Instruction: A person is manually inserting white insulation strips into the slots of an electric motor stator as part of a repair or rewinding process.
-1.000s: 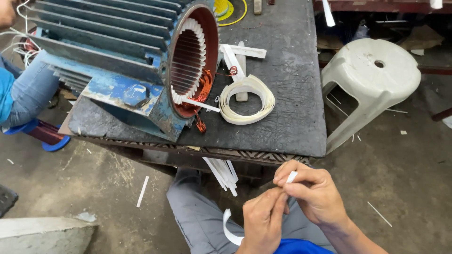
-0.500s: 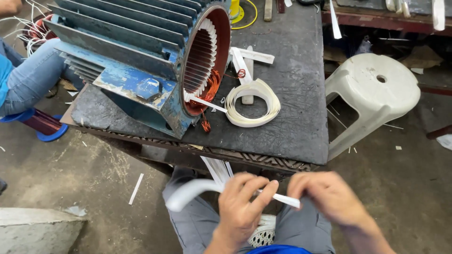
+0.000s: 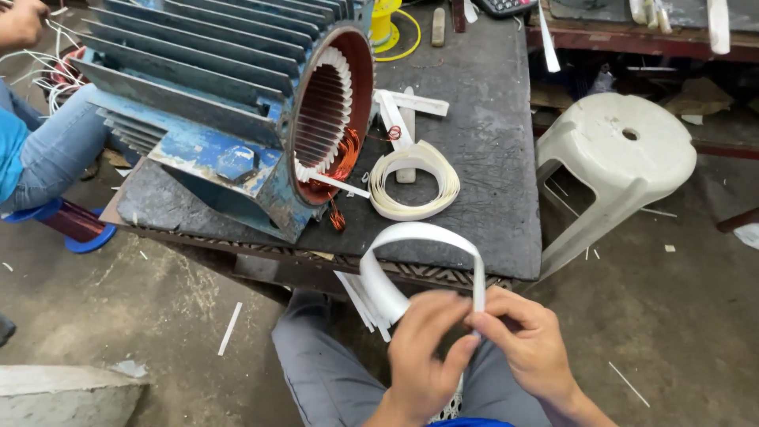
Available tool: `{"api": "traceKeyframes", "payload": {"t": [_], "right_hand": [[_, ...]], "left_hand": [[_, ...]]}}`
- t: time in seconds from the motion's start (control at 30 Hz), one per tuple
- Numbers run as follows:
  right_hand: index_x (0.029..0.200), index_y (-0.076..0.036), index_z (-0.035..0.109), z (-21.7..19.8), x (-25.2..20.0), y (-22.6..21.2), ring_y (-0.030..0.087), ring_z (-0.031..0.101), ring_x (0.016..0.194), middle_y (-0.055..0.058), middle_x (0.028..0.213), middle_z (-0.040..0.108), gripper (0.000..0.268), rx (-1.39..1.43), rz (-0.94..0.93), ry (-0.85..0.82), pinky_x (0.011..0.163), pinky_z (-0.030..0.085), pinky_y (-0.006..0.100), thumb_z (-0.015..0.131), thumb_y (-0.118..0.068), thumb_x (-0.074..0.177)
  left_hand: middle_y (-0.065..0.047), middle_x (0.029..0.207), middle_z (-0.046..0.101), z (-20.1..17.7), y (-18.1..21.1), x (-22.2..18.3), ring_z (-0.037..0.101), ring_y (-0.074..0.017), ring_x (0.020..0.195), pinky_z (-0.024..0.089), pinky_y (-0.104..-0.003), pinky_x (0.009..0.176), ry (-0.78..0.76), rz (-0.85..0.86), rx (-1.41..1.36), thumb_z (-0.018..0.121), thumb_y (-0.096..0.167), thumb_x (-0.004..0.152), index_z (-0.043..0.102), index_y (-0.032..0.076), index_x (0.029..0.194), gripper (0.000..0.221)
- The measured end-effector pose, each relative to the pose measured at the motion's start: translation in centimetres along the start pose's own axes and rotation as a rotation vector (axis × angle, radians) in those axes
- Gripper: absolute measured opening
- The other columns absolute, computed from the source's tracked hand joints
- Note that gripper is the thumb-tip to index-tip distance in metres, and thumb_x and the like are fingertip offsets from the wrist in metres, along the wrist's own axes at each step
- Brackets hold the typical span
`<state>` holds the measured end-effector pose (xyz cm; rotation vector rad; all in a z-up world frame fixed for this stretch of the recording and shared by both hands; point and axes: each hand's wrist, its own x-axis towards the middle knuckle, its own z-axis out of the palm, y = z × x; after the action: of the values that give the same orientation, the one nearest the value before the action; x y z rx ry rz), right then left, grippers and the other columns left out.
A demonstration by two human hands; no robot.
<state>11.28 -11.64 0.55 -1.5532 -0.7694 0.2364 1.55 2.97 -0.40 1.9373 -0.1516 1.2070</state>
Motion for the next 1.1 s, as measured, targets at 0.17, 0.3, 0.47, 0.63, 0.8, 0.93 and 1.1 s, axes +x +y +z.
{"api": "traceKeyframes", "payload": {"t": [0.17, 0.3, 0.47, 0.63, 0.8, 0.93, 1.1], "right_hand": [[0.084, -0.007, 0.079, 0.6, -0.9, 2.1, 0.019, 0.08, 0.099, 0.009, 0.102, 0.086, 0.025, 0.039, 0.024, -0.016, 0.091, 0.06, 0.033, 0.075, -0.026, 0.098], [0.076, -0.007, 0.079, -0.1, -0.5, 2.5, 0.016, 0.075, 0.091, 0.006, 0.088, 0.083, 0.019, 0.009, 0.129, -0.116, 0.086, 0.056, 0.031, 0.08, -0.017, 0.093], [0.095, -0.008, 0.084, -3.2, 2.3, -1.8, 0.016, 0.083, 0.093, 0.003, 0.097, 0.088, 0.021, -0.282, -0.066, -0.305, 0.087, 0.063, 0.03, 0.079, -0.029, 0.093], [0.113, -0.006, 0.084, -2.6, 3.0, -2.0, 0.02, 0.081, 0.099, 0.011, 0.117, 0.08, 0.029, 0.0, -0.092, -0.178, 0.084, 0.069, 0.033, 0.075, -0.028, 0.097], [0.103, -0.002, 0.085, -0.8, 2.0, -0.6, 0.022, 0.078, 0.093, 0.014, 0.105, 0.082, 0.013, 0.165, -0.039, -0.026, 0.076, 0.067, 0.028, 0.08, -0.005, 0.091], [0.097, 0.006, 0.082, -0.1, 1.7, 0.6, 0.031, 0.076, 0.073, 0.021, 0.101, 0.075, 0.009, 0.443, 0.022, 0.014, 0.052, 0.072, 0.037, 0.078, 0.001, 0.09], [0.093, 0.008, 0.081, 0.1, 1.1, 1.4, 0.033, 0.071, 0.08, 0.02, 0.097, 0.072, 0.008, 0.683, 0.173, 0.039, 0.057, 0.065, 0.04, 0.078, 0.001, 0.091]], "left_hand": [[-0.007, 0.116, 0.077, 0.0, 1.1, 2.1, 0.074, -0.0212, 0.111, 0.058, -0.036, 0.102, -0.126, -0.57, -0.437, 0.07, 0.026, 0.102, 0.079, 0.006, 0.112, 0.024], [-0.008, 0.111, 0.086, 0.0, 0.7, 2.0, 0.081, -0.02, 0.107, 0.062, -0.034, 0.097, -0.101, -0.713, -0.41, 0.07, 0.02, 0.099, 0.083, 0.006, 0.095, 0.02], [-0.008, 0.108, 0.08, -0.2, 0.9, 2.0, 0.075, -0.0222, 0.105, 0.056, -0.036, 0.099, -0.104, -0.575, -0.313, 0.059, 0.02, 0.108, 0.077, 0.005, 0.107, 0.024], [-0.002, 0.075, 0.063, 1.1, 0.4, 0.4, 0.059, -0.0143, 0.059, 0.052, -0.03, 0.061, -0.224, -0.557, -0.376, 0.05, 0.015, 0.115, 0.063, 0.006, 0.096, 0.025], [-0.004, 0.077, 0.066, 1.4, -0.2, -0.7, 0.061, -0.0179, 0.063, 0.051, -0.034, 0.061, -0.187, -0.425, -0.191, 0.053, 0.012, 0.113, 0.071, 0.003, 0.108, 0.021], [-0.006, 0.078, 0.067, 1.1, -0.2, -0.9, 0.063, -0.0218, 0.064, 0.051, -0.037, 0.063, -0.235, -0.362, -0.129, 0.052, 0.013, 0.113, 0.069, 0.003, 0.097, 0.026], [-0.004, 0.07, 0.062, 1.1, 1.1, -0.1, 0.059, -0.0169, 0.06, 0.05, -0.033, 0.063, -0.186, -0.385, -0.215, 0.056, 0.009, 0.111, 0.065, 0.004, 0.087, 0.026]]}}
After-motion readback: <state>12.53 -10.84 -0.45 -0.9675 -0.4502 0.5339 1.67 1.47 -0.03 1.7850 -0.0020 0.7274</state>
